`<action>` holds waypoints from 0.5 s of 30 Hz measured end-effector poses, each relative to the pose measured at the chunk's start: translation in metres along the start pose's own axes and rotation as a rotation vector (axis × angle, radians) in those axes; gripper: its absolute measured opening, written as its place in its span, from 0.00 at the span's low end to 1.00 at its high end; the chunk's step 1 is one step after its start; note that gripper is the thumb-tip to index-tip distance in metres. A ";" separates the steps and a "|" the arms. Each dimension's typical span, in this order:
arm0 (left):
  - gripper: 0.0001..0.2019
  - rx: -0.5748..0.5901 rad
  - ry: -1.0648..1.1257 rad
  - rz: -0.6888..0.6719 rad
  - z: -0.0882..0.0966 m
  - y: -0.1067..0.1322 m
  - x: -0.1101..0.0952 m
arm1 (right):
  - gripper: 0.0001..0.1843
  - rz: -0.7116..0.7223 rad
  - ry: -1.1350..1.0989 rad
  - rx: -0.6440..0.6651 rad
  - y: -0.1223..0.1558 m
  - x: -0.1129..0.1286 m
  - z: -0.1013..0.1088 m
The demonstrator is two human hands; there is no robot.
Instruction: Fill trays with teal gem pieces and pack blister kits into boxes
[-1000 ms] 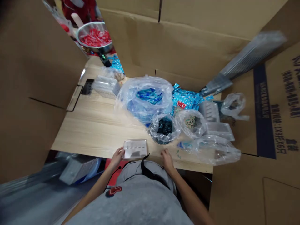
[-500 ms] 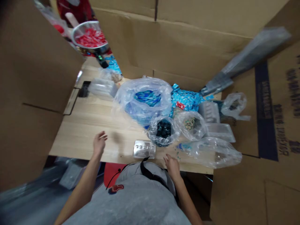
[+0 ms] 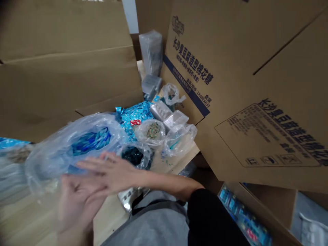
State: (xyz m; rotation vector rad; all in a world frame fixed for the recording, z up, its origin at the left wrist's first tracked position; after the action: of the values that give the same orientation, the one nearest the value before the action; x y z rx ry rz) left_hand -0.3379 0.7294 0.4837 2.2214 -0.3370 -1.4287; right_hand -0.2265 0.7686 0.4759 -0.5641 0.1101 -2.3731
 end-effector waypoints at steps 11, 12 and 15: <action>0.24 -0.080 -0.221 -0.004 -0.004 -0.024 0.009 | 0.25 -1.172 -0.406 -0.243 0.123 -0.321 0.103; 0.24 -0.005 -0.264 0.033 -0.023 -0.026 0.019 | 0.23 -1.208 -0.498 -0.216 0.133 -0.333 0.098; 0.22 0.260 -0.339 0.162 -0.088 -0.033 0.049 | 0.20 -1.280 -0.756 -0.178 0.157 -0.353 0.077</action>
State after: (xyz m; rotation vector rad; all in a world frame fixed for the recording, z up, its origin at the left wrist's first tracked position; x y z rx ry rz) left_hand -0.2392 0.7581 0.4581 2.0781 -0.8394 -1.7516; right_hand 0.1383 0.8823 0.3799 -2.0353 -0.5389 -3.0617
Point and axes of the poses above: each hand's wrist, its own y-axis away from the middle knuckle, its own z-axis out of the back of the hand, x = y × z, the point moved 2 cm from there along -y, towards the middle knuckle, and after that the axes turned 5 degrees about -x, right-handed, at the moved point
